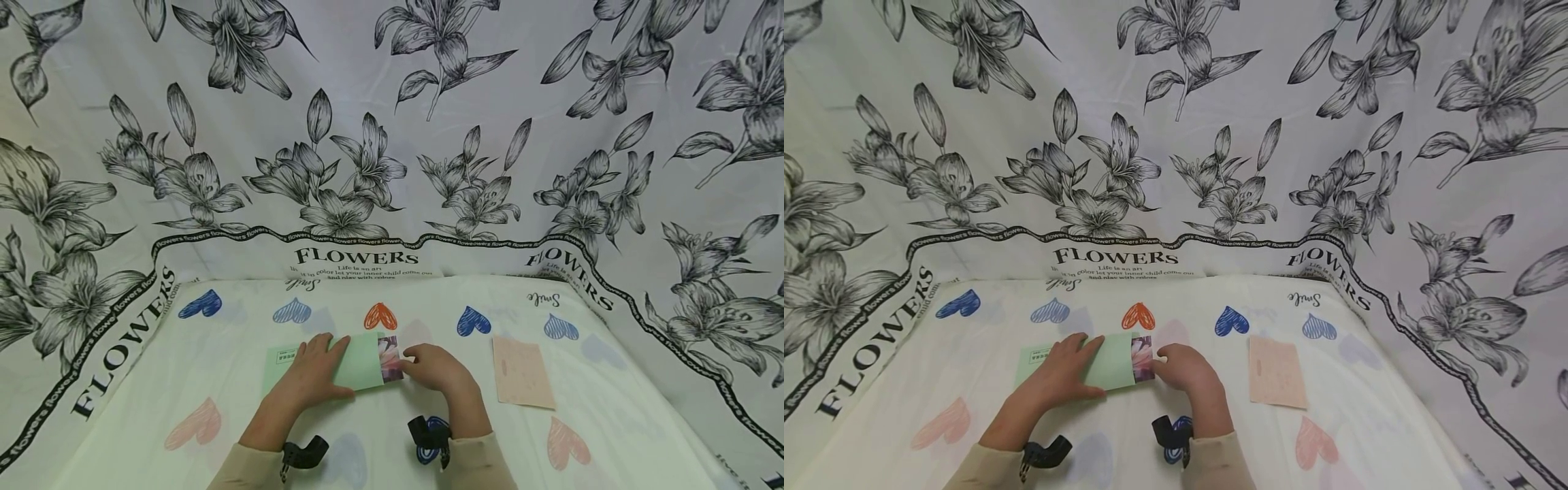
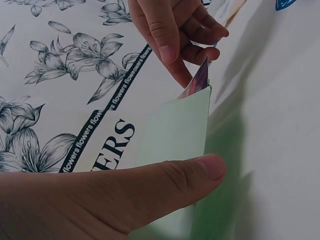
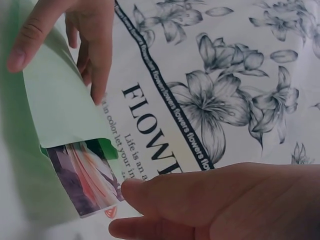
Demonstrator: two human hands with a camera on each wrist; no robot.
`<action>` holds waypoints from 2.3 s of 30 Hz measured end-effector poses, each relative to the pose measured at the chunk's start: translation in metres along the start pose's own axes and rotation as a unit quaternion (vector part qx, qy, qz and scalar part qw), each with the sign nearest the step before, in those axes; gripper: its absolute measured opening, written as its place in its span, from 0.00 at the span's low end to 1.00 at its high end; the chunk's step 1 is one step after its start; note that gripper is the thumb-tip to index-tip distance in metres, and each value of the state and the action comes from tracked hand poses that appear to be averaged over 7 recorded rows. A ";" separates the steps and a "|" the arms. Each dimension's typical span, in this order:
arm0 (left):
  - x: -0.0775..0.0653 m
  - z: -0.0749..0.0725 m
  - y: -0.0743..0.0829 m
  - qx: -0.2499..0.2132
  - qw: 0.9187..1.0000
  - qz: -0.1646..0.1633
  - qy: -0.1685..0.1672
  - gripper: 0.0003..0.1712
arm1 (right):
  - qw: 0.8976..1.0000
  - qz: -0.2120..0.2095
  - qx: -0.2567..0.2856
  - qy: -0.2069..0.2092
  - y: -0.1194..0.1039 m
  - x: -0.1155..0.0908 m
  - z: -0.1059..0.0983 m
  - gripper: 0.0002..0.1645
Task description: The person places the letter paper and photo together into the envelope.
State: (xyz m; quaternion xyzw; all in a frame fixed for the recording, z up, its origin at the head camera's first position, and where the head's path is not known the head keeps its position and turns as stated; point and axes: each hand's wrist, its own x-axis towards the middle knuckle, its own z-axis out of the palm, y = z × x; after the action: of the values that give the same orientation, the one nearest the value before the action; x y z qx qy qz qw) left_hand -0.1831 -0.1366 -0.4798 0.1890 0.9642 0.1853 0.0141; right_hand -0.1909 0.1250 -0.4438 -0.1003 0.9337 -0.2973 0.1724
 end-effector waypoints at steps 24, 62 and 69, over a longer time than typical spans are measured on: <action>0.000 0.000 0.002 0.002 1.000 0.001 -0.002 0.60 | 1.000 0.005 -0.001 -0.008 -0.003 -0.002 0.000 0.28; -0.001 0.006 0.006 -0.010 1.000 -0.004 -0.011 0.60 | 1.000 -0.002 0.013 -0.025 -0.006 0.002 0.011 0.25; 0.000 0.005 0.008 -0.008 1.000 0.001 -0.012 0.59 | 1.000 -0.011 0.002 -0.029 -0.010 0.004 0.015 0.25</action>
State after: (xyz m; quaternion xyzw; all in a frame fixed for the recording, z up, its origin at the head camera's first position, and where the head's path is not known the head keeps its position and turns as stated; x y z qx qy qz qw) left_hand -0.1795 -0.1283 -0.4817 0.1917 0.9623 0.1912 0.0274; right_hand -0.1877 0.1077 -0.4506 -0.1188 0.9267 -0.2979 0.1959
